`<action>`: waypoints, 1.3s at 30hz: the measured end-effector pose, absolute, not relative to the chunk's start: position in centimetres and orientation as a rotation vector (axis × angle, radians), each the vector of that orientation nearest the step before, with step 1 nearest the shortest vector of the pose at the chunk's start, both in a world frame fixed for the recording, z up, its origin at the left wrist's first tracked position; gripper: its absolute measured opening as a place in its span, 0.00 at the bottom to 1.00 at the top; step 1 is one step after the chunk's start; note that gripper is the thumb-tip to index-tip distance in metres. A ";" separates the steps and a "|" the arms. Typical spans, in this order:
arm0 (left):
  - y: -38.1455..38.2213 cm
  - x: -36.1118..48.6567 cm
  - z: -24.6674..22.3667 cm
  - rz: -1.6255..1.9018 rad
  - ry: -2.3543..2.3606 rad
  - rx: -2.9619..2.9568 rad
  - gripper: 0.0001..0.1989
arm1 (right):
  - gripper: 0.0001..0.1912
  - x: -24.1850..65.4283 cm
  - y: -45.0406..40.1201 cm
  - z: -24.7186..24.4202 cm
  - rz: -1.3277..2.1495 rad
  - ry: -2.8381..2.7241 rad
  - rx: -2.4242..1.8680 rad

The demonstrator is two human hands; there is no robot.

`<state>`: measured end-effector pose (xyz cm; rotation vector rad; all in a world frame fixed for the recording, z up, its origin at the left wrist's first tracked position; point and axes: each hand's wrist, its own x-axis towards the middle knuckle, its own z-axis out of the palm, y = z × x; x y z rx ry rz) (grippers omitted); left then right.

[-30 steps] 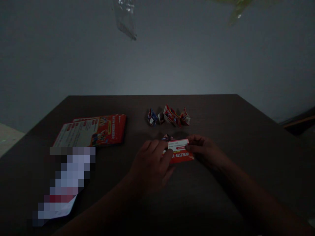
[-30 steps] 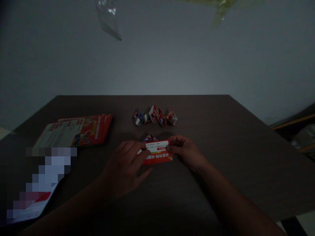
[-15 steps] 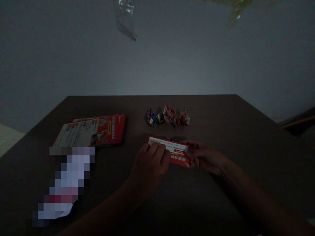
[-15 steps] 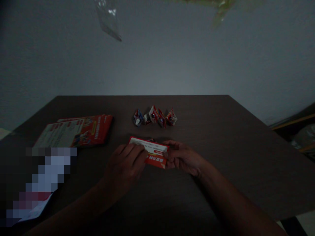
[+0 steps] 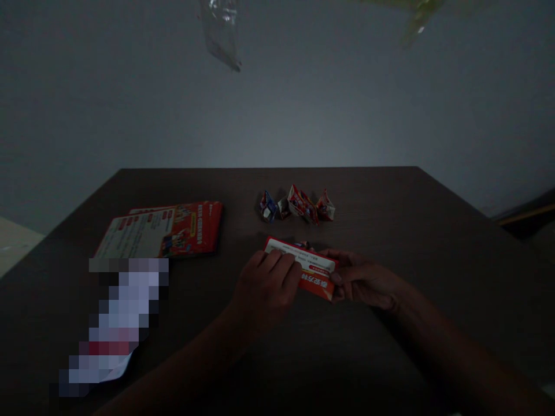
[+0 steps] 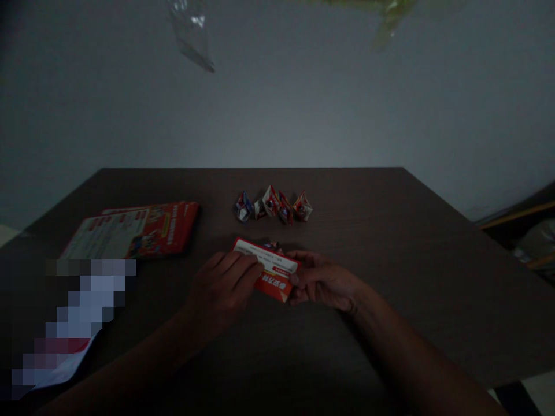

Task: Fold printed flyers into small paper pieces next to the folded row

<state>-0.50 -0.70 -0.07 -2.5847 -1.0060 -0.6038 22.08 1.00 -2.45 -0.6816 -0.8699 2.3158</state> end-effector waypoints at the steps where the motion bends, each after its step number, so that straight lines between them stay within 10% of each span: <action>1: -0.7 -0.5 -0.1 -0.611 -1.001 -2.583 0.08 | 0.22 22.1 1.0 -2.3 2.319 -0.870 -0.688; 11: -0.4 -1.0 -0.2 -0.703 -1.041 -2.559 0.07 | 0.29 21.4 0.7 -1.0 2.226 -1.021 -0.828; 20: -0.6 -1.1 -0.2 -0.895 -0.868 -2.580 0.06 | 0.33 20.8 1.3 -2.5 1.381 -1.491 -1.118; 26: -0.4 -1.2 -0.2 -1.008 -0.769 -2.622 0.06 | 0.24 21.5 1.1 -1.2 0.568 -2.050 -0.991; 39: -0.1 -1.1 -0.3 -1.189 -0.688 -2.653 0.06 | 0.16 21.6 1.0 0.1 0.310 -2.249 -0.673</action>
